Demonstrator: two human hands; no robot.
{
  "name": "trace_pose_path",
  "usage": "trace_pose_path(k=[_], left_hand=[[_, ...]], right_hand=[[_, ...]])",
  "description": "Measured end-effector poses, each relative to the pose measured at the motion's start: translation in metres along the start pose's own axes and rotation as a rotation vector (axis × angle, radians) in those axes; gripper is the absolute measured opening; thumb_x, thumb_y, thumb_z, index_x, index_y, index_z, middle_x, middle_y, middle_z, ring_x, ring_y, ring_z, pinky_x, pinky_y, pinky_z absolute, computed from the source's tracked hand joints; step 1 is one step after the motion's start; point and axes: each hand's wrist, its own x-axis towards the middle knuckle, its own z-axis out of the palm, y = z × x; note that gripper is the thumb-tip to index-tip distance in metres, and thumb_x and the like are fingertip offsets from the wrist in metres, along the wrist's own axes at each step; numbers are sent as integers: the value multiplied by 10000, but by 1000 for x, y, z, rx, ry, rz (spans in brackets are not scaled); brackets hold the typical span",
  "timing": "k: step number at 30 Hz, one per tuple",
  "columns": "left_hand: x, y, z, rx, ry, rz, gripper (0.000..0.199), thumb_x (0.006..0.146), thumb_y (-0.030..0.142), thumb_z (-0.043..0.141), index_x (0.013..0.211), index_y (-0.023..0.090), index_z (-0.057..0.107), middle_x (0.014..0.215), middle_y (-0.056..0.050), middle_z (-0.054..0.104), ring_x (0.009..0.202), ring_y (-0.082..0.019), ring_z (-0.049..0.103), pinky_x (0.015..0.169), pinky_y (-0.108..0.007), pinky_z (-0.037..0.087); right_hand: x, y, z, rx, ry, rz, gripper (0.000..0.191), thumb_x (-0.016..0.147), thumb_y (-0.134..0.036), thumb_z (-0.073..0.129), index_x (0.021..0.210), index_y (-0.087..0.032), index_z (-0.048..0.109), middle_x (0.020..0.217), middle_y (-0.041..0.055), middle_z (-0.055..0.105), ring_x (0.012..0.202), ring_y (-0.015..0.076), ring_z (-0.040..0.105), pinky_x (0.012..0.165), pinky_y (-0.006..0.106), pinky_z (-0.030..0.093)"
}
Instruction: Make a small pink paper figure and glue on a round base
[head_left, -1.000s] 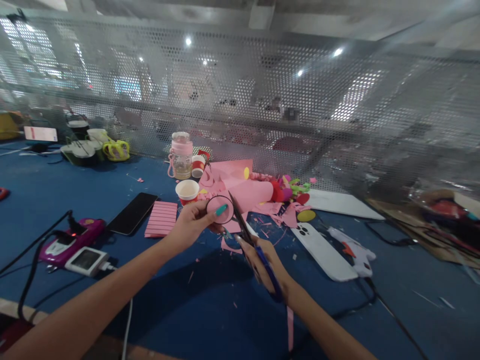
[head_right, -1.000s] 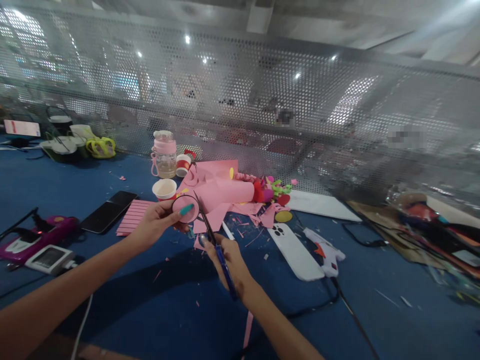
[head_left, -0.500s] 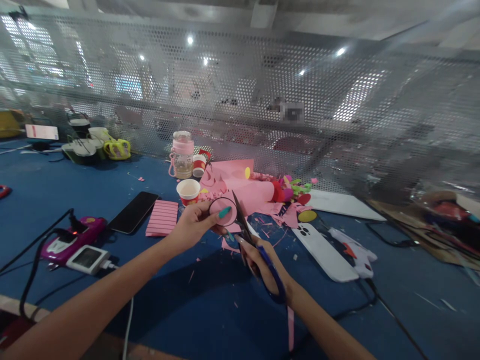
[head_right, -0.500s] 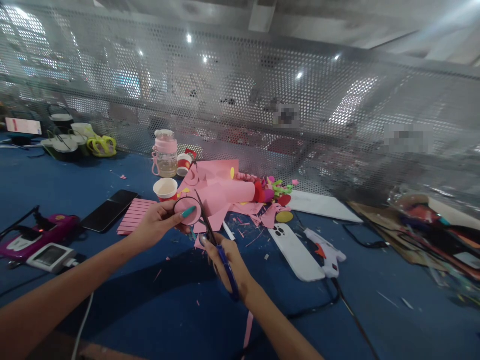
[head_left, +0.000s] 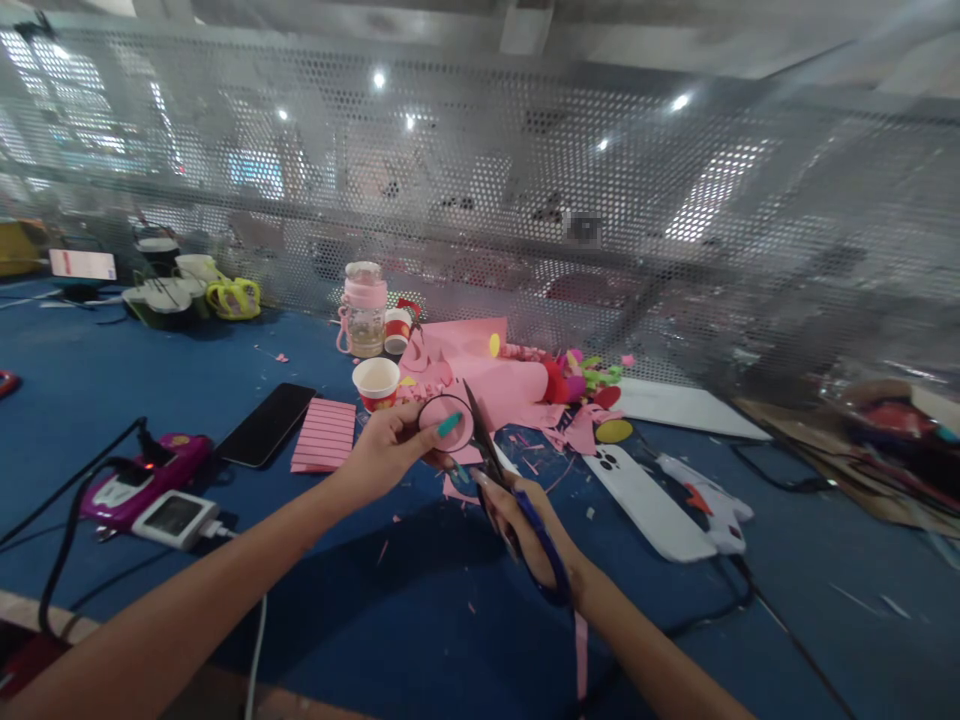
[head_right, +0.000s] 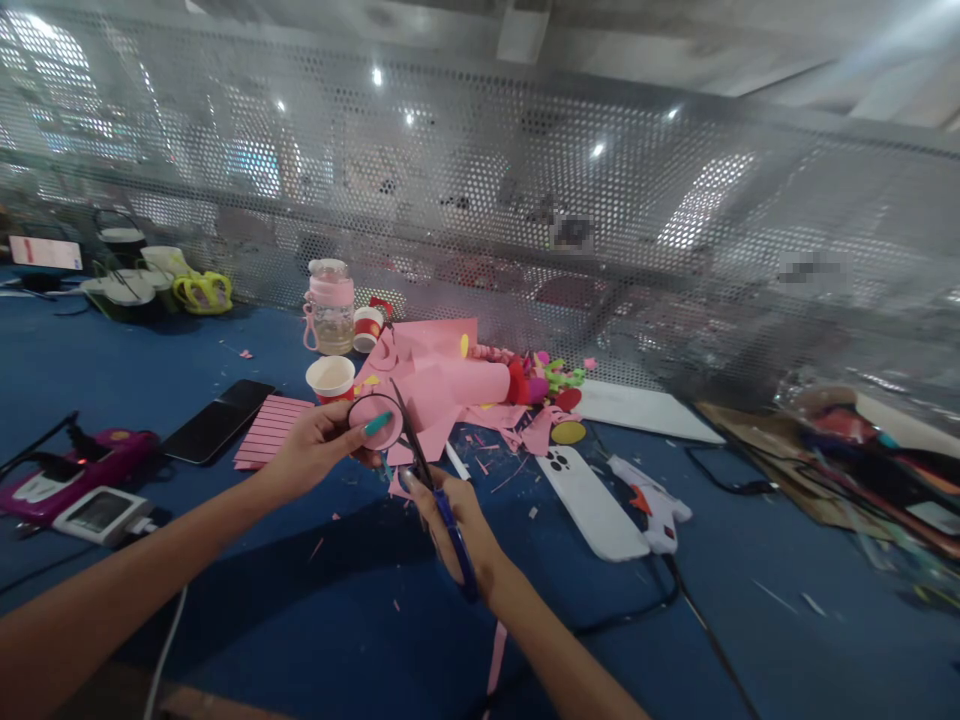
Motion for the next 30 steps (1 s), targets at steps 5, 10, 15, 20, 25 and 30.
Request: trace_pose_path(k=[5,10,15,20,25,30], left_hand=[[0,0,0,25,-1,10,379,615,470,716,746,126,631,588,17,601,492,-103,609,528,-218,546],[0,-1,0,26,4,17,409,603,493,714,755,124,630,588,13,602,489,-109,607,527,-230,548],[1,-1,-1,24,-9,14,401,607,485,715,759,122,636,594,9,613,500,-109,613,529,-221,544],[1,1,-2,12,-6,-4,415,578,488,732,750,122,641,600,6,622,497,-112,615,525,-221,541],[2,0,-4,16,-5,-3,419,587,487,728,754,113,640,608,0,620,501,-115,617,528,-225,542],[2,0,-5,18,-9,-5,419,576,494,731,735,119,632,603,3,619,505,-117,617,532,-234,546]], right_hand=[[2,2,0,-18,7,34,481,720,-643,501,565,-199,402,397,-80,315,357,57,276,381,217,237],[0,0,1,-20,-3,-11,475,743,-640,477,573,-202,409,403,-80,293,361,64,266,386,231,218],[2,2,-1,-65,-16,-37,449,748,-614,499,615,-190,437,430,-81,283,397,64,253,402,227,214],[3,5,-1,-30,-28,-64,436,756,-607,492,638,-191,437,464,-85,221,419,63,200,388,222,165],[2,1,0,-81,11,-45,436,744,-599,500,611,-186,449,468,-73,246,433,68,223,405,227,172],[2,-1,-1,-105,45,-35,439,733,-597,508,588,-186,450,472,-60,271,446,76,251,412,232,189]])
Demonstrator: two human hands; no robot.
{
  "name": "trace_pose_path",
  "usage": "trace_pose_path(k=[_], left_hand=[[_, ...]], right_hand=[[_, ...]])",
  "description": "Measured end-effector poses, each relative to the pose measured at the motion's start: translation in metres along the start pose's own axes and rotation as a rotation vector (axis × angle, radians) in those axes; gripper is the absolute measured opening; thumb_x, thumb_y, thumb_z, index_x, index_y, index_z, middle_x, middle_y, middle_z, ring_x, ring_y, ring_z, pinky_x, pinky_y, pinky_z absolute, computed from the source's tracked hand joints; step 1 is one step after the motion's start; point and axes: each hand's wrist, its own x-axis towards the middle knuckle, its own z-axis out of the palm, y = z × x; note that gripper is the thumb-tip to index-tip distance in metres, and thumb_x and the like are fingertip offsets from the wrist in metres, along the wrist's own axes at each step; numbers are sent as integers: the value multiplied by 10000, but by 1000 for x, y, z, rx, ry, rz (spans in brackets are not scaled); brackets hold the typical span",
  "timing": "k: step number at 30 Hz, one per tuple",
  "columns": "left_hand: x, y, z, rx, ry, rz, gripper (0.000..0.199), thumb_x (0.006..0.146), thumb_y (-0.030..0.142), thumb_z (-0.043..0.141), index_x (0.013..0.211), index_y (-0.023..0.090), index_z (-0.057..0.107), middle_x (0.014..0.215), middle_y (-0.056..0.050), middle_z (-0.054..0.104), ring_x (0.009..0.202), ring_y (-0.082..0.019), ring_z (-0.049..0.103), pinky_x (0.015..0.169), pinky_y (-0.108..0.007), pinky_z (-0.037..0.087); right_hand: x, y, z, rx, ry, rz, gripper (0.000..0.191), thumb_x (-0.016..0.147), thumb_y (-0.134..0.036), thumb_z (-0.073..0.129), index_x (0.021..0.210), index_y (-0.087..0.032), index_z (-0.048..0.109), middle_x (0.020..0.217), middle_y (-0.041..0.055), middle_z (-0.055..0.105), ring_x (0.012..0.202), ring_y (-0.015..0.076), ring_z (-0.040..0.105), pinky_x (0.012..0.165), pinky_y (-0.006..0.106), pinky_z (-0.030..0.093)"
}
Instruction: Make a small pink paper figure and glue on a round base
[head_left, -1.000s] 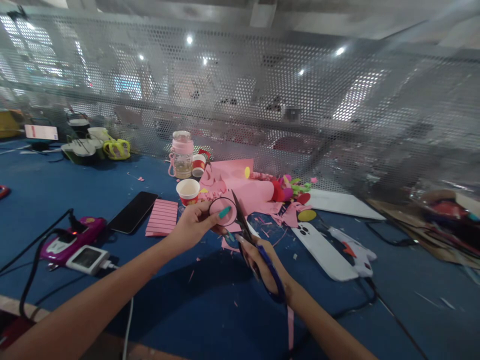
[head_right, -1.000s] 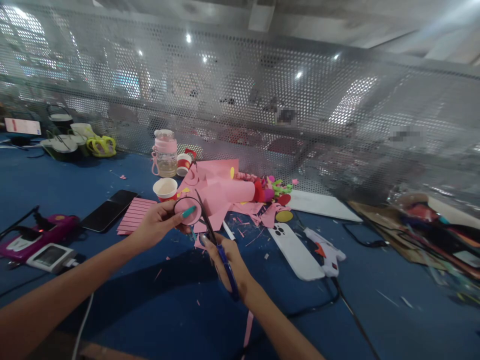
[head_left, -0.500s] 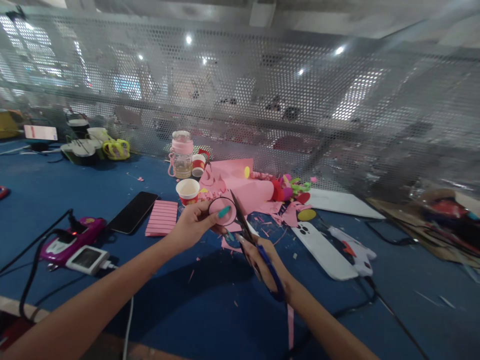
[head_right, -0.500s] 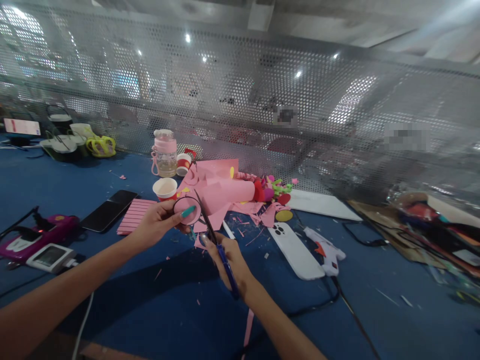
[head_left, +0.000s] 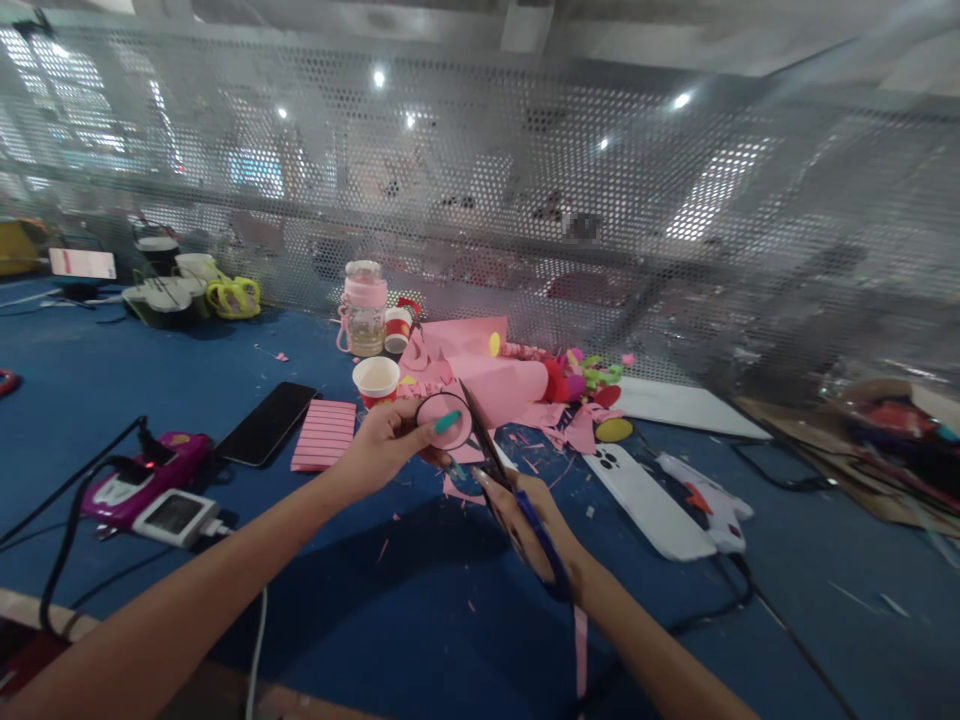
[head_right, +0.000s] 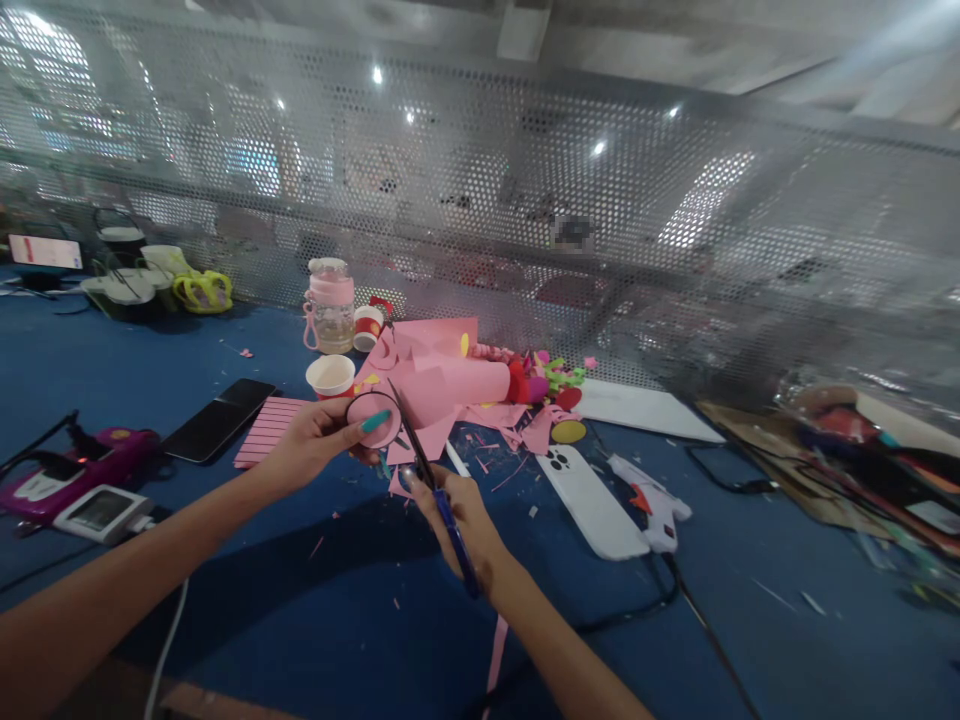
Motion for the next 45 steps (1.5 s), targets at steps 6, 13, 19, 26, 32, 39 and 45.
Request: trace_pose_path(k=[6,13,19,26,32,39,45], left_hand=[[-1,0,2,-28,-7,15,383,627,465,711,764,123,606,611,13,612,514,-107,616,527,-216,538],[-1,-2,4,-44,32,23,393,629,473,705,797,141,576,617,21,603,509,-118,612,534,-240,536],[-1,-2,5,0,43,22,390,638,478,692,784,137,574,629,18,600,510,-119,610,542,-252,537],[-3,0,6,12,31,32,400,641,473,689,815,126,590,627,18,610,505,-118,609,525,-242,533],[-2,0,6,12,22,26,403,645,475,686,817,125,586,626,20,605,503,-113,609,530,-237,537],[-1,0,5,12,13,30,385,656,466,683,813,126,591,644,21,603,501,-103,607,523,-222,534],[-1,-1,3,7,3,29,395,636,466,699,805,124,596,649,20,607,494,-99,604,515,-213,529]], right_hand=[[0,1,0,19,-11,-14,432,732,-592,526,603,-186,450,456,-74,240,426,67,220,389,224,162],[0,6,5,37,-15,-20,442,747,-600,501,595,-198,402,453,-79,232,403,58,213,371,215,167],[0,7,5,14,-4,8,486,726,-662,472,599,-194,437,412,-77,281,367,60,255,358,210,205],[-2,4,4,6,-10,-26,496,744,-666,451,596,-193,452,388,-75,295,361,69,290,366,211,232],[-1,7,4,15,-8,-28,490,732,-649,492,632,-170,513,425,-66,330,402,71,308,400,215,259],[0,11,5,33,-6,-5,478,733,-634,498,638,-166,509,445,-68,301,414,65,264,382,209,205],[0,7,5,25,-3,-13,442,746,-599,503,629,-173,484,472,-69,267,427,63,227,384,213,182]])
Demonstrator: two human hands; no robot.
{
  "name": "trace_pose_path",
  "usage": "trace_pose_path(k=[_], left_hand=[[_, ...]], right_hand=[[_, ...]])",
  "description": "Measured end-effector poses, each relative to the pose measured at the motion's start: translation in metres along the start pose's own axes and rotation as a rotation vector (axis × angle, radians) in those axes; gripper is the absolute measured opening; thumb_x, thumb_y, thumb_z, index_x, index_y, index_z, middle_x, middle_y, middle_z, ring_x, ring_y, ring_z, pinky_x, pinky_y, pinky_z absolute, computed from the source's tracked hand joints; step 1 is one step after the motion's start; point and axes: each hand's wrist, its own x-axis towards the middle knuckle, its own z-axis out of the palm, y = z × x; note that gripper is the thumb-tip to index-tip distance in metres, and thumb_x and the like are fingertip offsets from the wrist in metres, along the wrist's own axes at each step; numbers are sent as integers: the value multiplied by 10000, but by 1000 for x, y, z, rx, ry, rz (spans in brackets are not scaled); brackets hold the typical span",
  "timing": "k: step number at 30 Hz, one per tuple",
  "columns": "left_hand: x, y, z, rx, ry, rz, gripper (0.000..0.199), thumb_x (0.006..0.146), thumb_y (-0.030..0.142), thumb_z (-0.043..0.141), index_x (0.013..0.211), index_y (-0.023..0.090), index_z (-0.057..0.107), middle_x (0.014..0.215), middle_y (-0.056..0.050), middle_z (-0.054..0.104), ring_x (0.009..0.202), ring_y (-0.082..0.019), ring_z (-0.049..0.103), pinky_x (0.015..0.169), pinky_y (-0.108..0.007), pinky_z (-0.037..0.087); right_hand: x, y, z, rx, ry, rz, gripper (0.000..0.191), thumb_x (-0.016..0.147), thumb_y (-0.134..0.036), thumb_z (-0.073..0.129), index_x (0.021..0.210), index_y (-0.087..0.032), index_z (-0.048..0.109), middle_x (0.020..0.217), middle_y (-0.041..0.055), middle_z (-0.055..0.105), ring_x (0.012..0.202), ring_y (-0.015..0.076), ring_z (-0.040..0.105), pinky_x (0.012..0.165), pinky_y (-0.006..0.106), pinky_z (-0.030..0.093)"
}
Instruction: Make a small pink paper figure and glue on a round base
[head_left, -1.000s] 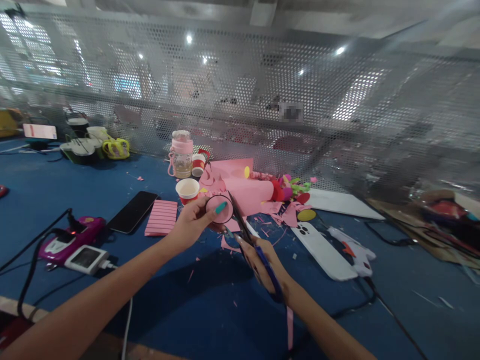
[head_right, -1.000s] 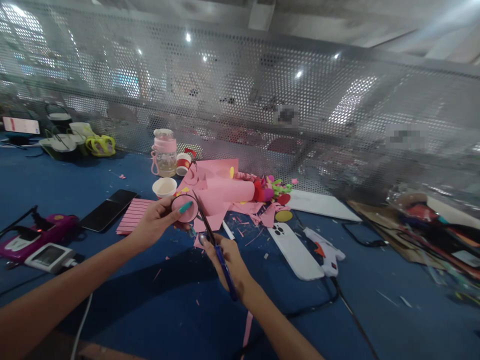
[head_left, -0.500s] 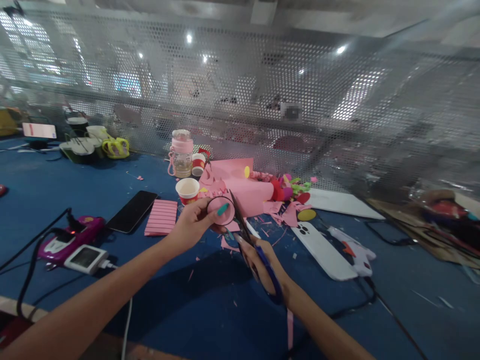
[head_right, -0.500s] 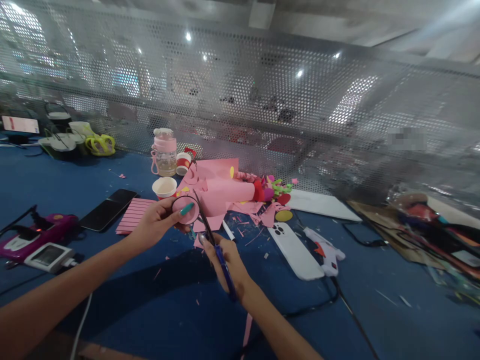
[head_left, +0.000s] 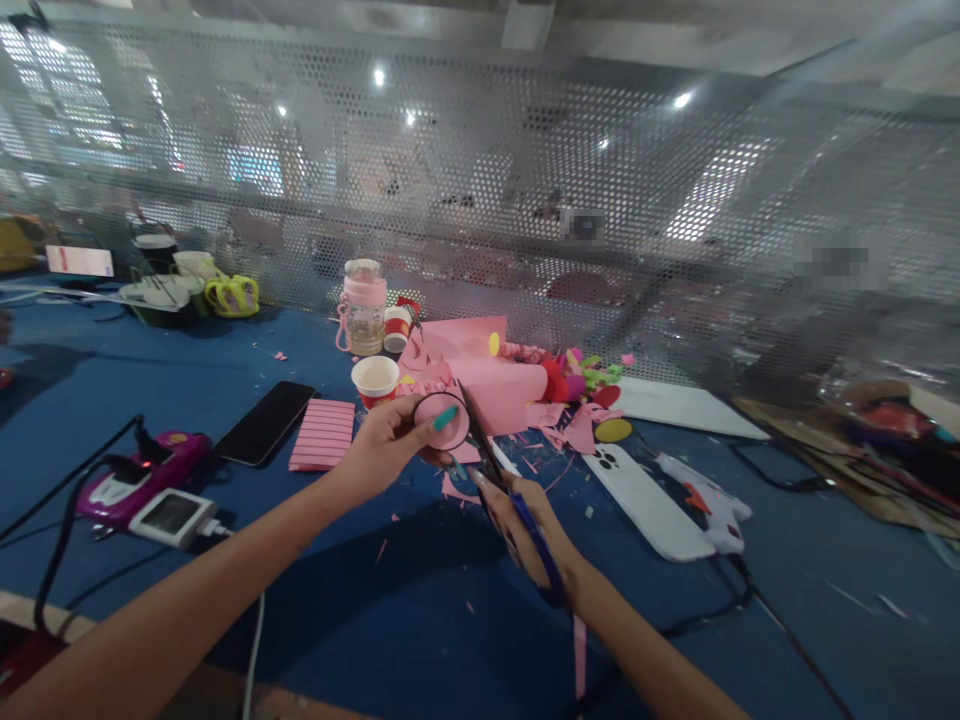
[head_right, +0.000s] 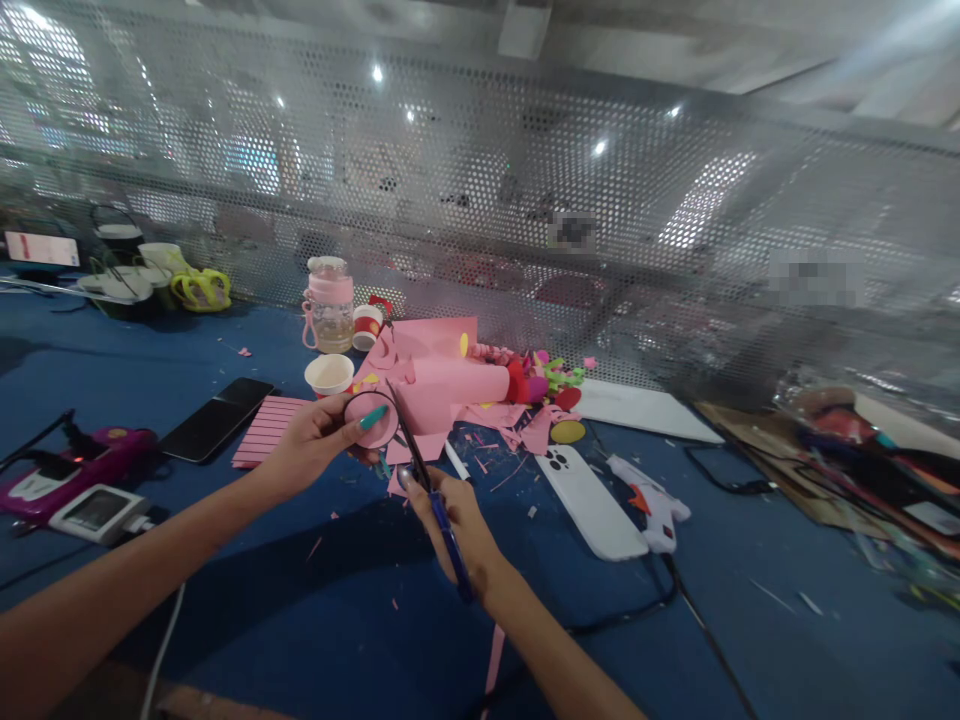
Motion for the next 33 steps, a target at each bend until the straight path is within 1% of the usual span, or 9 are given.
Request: trace_pose_path(k=[3,7,10,15,19,24,28,33], left_hand=[[0,0,-1,2,-9,-4,382,646,457,695,806,125,595,648,23,606,495,-95,603,519,-208,527],[0,0,-2,0,-7,-1,370,649,450,695,794,125,594,644,23,606,492,-93,599,512,-206,522],[1,-1,-2,-8,-2,-4,372,638,449,702,786,126,592,644,20,606,486,-92,594,507,-210,520],[2,-1,-4,-28,-24,-7,378,635,436,710,806,121,590,648,16,610,479,-90,590,499,-214,518],[4,0,-6,-37,-42,-7,384,628,427,717,803,113,583,643,21,602,475,-88,596,488,-205,516],[4,0,-7,-12,-101,-25,351,651,417,700,778,108,594,646,14,590,479,-99,603,490,-221,523],[4,0,-8,9,-112,-29,312,675,391,689,774,114,586,619,20,579,480,-101,602,493,-223,519],[4,1,-8,12,-116,-40,342,659,431,692,740,120,574,598,21,584,478,-100,598,498,-224,520]], right_hand=[[1,1,0,0,12,9,444,744,-603,499,619,-178,472,459,-75,244,418,62,213,383,218,172],[1,2,0,-27,-1,11,457,744,-618,485,608,-183,452,454,-71,260,417,65,224,383,222,175],[1,0,0,-50,-5,-7,455,752,-617,478,606,-187,439,459,-67,267,425,69,233,387,223,179],[0,0,-1,-58,1,-54,465,755,-623,469,582,-200,385,454,-75,232,421,66,219,386,225,170],[-1,-2,-2,-51,-21,-38,453,752,-618,479,596,-202,391,437,-80,240,410,67,233,377,221,177],[-2,-7,-3,-22,-41,-17,439,753,-616,482,622,-202,418,427,-79,269,399,70,248,371,220,192],[-2,-7,-4,-28,-41,-12,442,752,-619,479,621,-202,413,427,-77,270,399,69,248,374,223,187],[-2,-7,-5,-30,-53,-27,423,767,-580,489,607,-199,397,450,-73,264,430,71,254,401,225,202]])
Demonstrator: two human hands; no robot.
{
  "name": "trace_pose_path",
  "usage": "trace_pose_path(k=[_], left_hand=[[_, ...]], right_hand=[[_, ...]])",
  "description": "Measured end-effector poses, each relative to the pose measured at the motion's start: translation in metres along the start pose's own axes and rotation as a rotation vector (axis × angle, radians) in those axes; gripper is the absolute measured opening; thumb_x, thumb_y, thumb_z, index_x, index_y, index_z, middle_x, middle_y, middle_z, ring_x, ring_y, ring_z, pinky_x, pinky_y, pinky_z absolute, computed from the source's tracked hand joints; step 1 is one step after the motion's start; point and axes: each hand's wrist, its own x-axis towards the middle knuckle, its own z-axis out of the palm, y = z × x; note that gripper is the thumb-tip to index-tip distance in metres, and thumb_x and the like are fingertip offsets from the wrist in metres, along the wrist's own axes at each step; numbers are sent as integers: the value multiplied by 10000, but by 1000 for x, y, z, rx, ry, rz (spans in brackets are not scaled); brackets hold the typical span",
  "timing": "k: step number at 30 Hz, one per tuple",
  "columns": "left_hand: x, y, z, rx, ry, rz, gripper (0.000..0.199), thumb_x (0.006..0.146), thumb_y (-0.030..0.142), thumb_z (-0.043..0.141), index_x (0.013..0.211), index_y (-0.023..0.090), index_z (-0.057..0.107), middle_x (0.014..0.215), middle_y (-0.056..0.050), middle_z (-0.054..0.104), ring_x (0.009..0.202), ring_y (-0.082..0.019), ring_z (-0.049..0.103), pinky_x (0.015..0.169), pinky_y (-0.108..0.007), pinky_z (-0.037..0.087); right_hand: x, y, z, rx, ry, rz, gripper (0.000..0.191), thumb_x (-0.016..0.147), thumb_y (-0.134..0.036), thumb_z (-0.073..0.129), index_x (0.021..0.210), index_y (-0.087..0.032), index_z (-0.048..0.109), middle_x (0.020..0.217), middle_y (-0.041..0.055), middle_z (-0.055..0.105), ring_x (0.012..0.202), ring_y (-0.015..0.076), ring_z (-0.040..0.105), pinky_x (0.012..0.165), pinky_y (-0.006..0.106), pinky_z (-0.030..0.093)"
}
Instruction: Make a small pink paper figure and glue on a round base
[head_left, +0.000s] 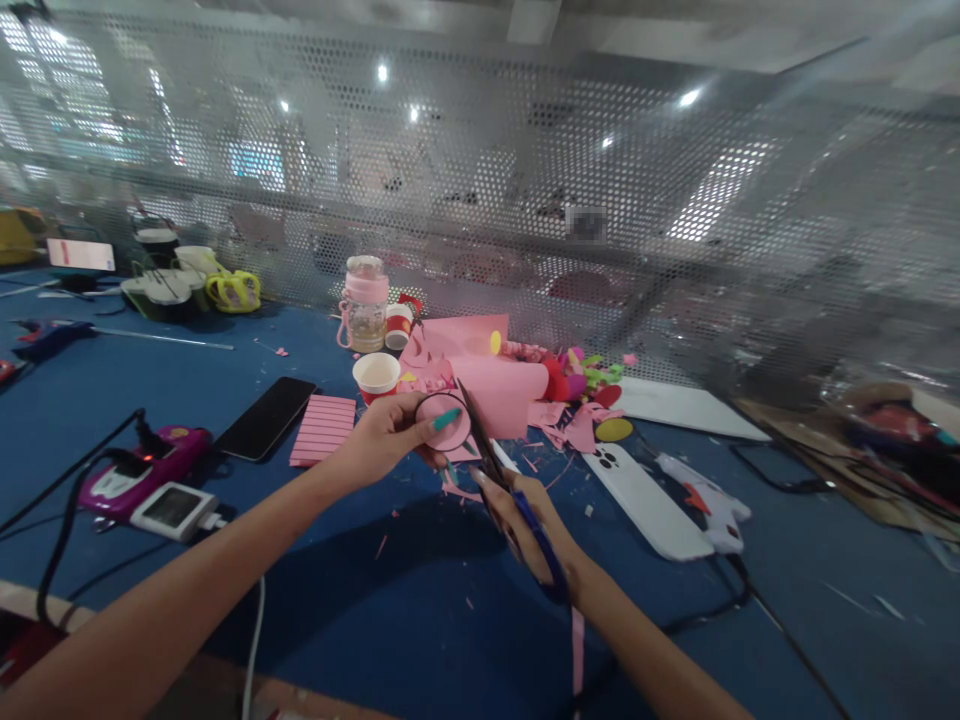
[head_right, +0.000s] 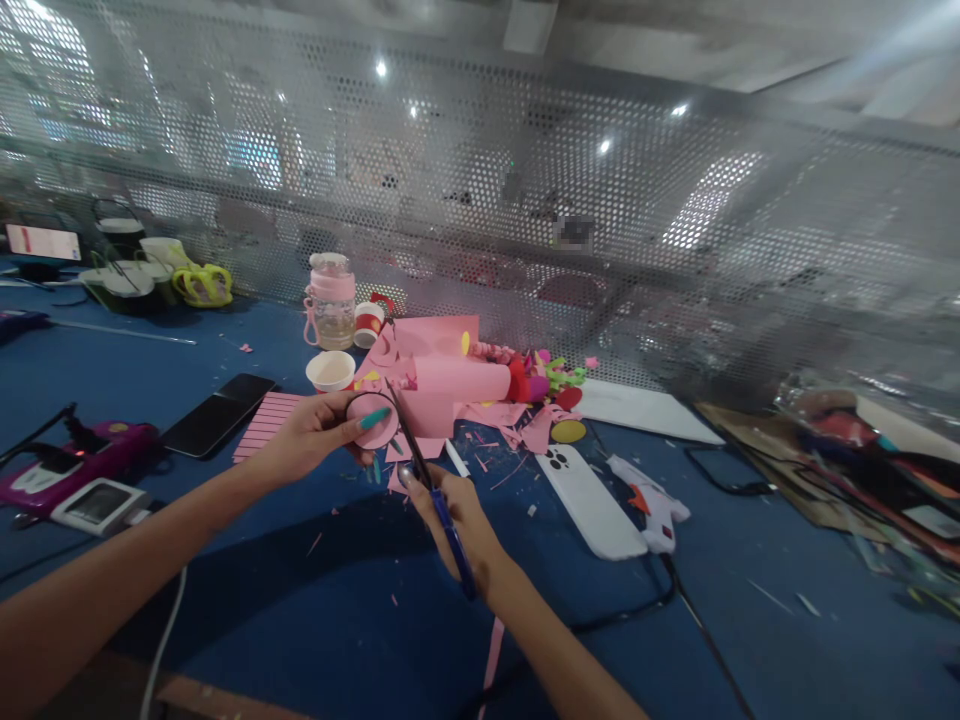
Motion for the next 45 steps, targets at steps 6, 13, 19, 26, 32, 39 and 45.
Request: trace_pose_path(k=[6,13,19,26,32,39,45], left_hand=[[0,7,0,-15,-18,-14,398,605,478,715,724,124,578,563,43,574,455,-94,588,488,-217,518],[1,10,-1,-34,-34,-34,319,609,375,744,698,121,574,543,56,563,438,-81,584,470,-192,509],[1,10,-3,-37,-67,-35,326,620,404,728,693,122,582,536,49,563,448,-78,584,474,-191,507],[2,11,-6,-12,-72,-58,311,617,390,732,680,128,574,543,52,558,462,-86,586,488,-208,508],[2,12,-7,-20,-68,-71,379,571,452,746,678,128,581,525,42,584,452,-94,595,473,-197,493],[3,10,-11,39,-95,-65,283,643,372,721,706,128,592,537,30,605,460,-98,595,481,-204,495],[3,11,-11,19,-141,-86,222,647,281,723,735,115,604,557,33,593,457,-92,581,490,-212,495]], right_hand=[[0,0,0,9,-14,1,429,769,-580,489,598,-198,392,470,-72,254,442,72,235,412,230,190],[1,0,-1,-13,-15,17,448,752,-613,484,608,-193,423,460,-71,252,435,73,232,393,230,172],[0,-2,0,-52,17,20,429,771,-572,481,582,-193,416,459,-68,260,439,74,255,404,228,196],[1,1,-1,-83,-9,13,448,767,-597,457,576,-193,425,442,-65,262,439,81,263,405,228,207],[1,-3,1,-129,70,46,422,774,-546,478,595,-167,521,474,-47,344,460,82,294,443,235,257],[1,-1,0,-110,43,23,436,745,-585,504,575,-184,480,442,-54,300,436,85,277,404,234,222],[0,1,1,-37,5,14,451,747,-614,488,582,-198,439,421,-62,293,423,83,298,390,219,223]])
